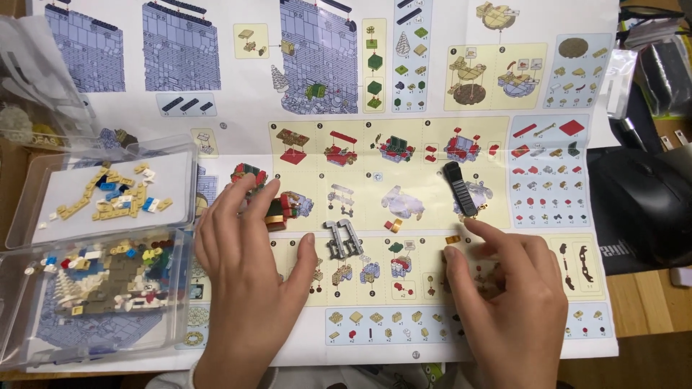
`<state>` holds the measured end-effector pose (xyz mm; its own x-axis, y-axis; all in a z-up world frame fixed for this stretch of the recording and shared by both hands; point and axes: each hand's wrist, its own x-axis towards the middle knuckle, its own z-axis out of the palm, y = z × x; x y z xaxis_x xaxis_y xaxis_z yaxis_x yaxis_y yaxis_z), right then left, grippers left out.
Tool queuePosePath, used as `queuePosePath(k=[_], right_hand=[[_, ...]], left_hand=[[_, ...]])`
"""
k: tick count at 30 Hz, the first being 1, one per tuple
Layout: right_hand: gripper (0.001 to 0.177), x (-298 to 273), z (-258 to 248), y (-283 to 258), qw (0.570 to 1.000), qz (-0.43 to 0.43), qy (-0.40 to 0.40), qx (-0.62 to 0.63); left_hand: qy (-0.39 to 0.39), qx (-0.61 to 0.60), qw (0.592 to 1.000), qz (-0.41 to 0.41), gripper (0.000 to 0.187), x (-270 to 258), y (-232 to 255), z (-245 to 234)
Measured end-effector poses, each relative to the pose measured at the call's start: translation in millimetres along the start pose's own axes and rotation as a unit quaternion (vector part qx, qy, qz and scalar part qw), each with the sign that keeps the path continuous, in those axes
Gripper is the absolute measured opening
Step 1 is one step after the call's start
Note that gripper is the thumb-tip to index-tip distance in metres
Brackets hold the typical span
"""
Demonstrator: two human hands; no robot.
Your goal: Assembling a LEGO model by following printed instructions and connecting small plastic bricks.
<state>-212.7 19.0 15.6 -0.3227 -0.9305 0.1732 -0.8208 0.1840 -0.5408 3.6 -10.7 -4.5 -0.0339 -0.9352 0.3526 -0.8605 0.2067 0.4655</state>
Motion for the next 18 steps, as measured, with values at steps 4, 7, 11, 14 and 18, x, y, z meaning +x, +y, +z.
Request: queuePosePath(k=[4, 7, 11, 14, 18], right_hand=[[0.030, -11, 8, -15, 0.999, -0.044, 0.027, 0.007], [0.030, -19, 15, -26, 0.996, -0.080, 0.032, 0.032], [0.025, -23, 24, -31, 0.994, -0.101, 0.009, 0.043], [0.024, -24, 27, -35, 0.993, -0.115, -0.003, 0.041], [0.030, -24, 33, -40, 0.991, -0.128, -0.015, 0.034]], left_hand=[[-0.041, -0.055, 0.997, -0.023, 0.056, 2, 2, -4], [-0.061, -0.043, 0.997, -0.017, 0.058, 0, -1, -2], [-0.048, -0.034, 0.998, 0.008, 0.051, 0, -2, -2], [-0.053, -0.040, 0.998, 0.012, 0.048, 1, -2, -4], [-0.048, -0.069, 0.996, 0.016, 0.045, 2, -1, -6]])
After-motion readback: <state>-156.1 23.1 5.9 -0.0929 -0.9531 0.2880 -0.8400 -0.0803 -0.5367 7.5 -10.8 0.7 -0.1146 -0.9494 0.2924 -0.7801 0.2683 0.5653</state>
